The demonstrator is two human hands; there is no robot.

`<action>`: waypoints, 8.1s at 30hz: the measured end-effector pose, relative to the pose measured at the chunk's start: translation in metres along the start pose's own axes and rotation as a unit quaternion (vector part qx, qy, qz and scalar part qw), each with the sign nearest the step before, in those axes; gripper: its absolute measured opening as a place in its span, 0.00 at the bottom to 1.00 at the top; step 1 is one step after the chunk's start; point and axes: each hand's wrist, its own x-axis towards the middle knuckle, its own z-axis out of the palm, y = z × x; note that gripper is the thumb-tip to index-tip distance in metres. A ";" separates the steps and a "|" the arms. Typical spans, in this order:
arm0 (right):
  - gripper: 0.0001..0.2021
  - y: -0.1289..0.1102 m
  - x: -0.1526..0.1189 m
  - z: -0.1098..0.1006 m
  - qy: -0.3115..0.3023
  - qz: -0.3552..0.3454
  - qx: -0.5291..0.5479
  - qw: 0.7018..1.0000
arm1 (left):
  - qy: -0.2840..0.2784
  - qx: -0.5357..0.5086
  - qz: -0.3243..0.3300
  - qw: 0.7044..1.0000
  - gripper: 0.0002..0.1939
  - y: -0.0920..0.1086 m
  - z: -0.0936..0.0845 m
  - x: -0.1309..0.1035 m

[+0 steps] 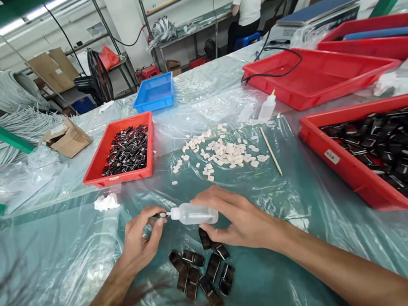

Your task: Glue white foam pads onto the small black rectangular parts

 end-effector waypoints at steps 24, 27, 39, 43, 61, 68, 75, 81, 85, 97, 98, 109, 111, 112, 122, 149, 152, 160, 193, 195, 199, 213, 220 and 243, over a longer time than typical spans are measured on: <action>0.28 -0.023 -0.003 -0.003 0.065 -0.064 -0.089 0.992 | -0.055 0.006 -0.018 0.998 0.11 0.009 -0.001 0.000; 0.30 -0.027 -0.002 -0.005 0.061 -0.069 -0.086 0.992 | -0.061 0.009 -0.019 0.998 0.12 0.010 -0.001 0.001; 0.25 -0.022 -0.003 -0.007 0.049 -0.071 -0.086 0.993 | -0.087 0.014 -0.009 0.996 0.11 0.012 -0.002 0.001; 0.25 -0.024 -0.002 -0.009 0.047 -0.083 -0.106 0.990 | -0.090 0.017 -0.011 0.996 0.10 0.013 -0.002 0.001; 0.25 -0.027 -0.001 -0.010 0.100 0.018 0.037 0.994 | -0.051 0.018 0.008 0.999 0.10 0.011 -0.001 0.001; 0.18 -0.026 -0.002 -0.010 0.084 0.163 0.232 0.955 | 0.034 -0.024 -0.048 0.998 0.10 0.005 -0.003 -0.004; 0.15 -0.027 -0.003 0.001 0.073 0.193 0.261 0.943 | 0.045 -0.053 -0.053 0.996 0.14 0.007 -0.003 0.003; 0.16 -0.028 -0.004 0.002 0.100 0.154 0.140 0.973 | 0.075 -0.143 -0.095 0.982 0.05 0.007 0.002 0.003; 0.18 -0.028 -0.005 0.001 0.087 0.145 0.105 0.980 | 0.096 -0.106 -0.061 0.988 0.05 0.009 0.003 0.005; 0.24 -0.042 -0.004 0.001 0.080 -0.009 -0.050 0.996 | 0.101 -0.032 0.026 0.994 0.09 0.011 0.005 0.003; 0.23 -0.043 -0.005 0.001 0.081 -0.024 -0.072 0.994 | 0.097 -0.028 0.033 0.994 0.09 0.011 0.004 0.003; 0.16 -0.052 -0.003 -0.008 0.079 -0.041 -0.128 0.988 | 0.062 -0.028 0.072 0.995 0.10 0.012 0.006 0.005; 0.16 -0.052 -0.003 -0.010 0.073 -0.043 -0.133 0.988 | 0.058 -0.027 0.080 0.995 0.10 0.013 0.006 0.005; 0.16 -0.051 -0.003 -0.011 0.068 -0.043 -0.134 0.988 | 0.056 -0.027 0.081 0.995 0.11 0.013 0.006 0.005; 0.20 -0.046 -0.004 -0.013 0.097 0.051 0.009 0.994 | 0.055 -0.050 0.059 0.996 0.10 0.013 0.007 0.004; 0.17 0.082 0.003 -0.037 0.023 0.243 0.103 0.964 | 0.080 0.016 0.015 0.997 0.04 -0.005 0.001 0.007; 0.14 0.083 0.006 -0.022 0.007 0.232 0.024 0.972 | 0.082 0.008 0.021 0.996 0.03 -0.005 0.003 0.008; 0.10 0.094 0.009 0.004 -0.069 0.290 -0.114 0.948 | 0.058 -0.004 0.010 0.998 0.05 -0.021 0.015 0.005; 0.12 -0.092 -0.042 0.048 0.258 0.189 0.050 0.946 | -0.142 -0.279 -0.159 0.936 0.05 0.057 0.043 -0.025; 0.13 -0.097 -0.042 0.047 0.254 0.188 0.026 0.948 | -0.118 -0.256 -0.134 0.950 0.03 0.056 0.044 -0.027; 0.11 -0.106 -0.038 0.046 0.243 0.196 -0.009 0.950 | -0.067 -0.189 -0.071 0.977 0.01 0.054 0.044 -0.027; 0.11 -0.114 -0.032 0.046 0.140 0.187 -0.009 0.972 | -0.077 -0.135 -0.010 0.988 0.03 0.042 0.023 -0.013; 0.18 -0.083 -0.061 0.021 0.035 0.230 -0.169 0.958 | -0.129 -0.056 -0.024 0.990 0.07 0.007 0.014 0.002; 0.11 -0.001 -0.136 -0.036 0.093 0.282 -0.271 0.916 | -0.125 -0.007 -0.088 0.988 0.05 -0.008 -0.014 0.016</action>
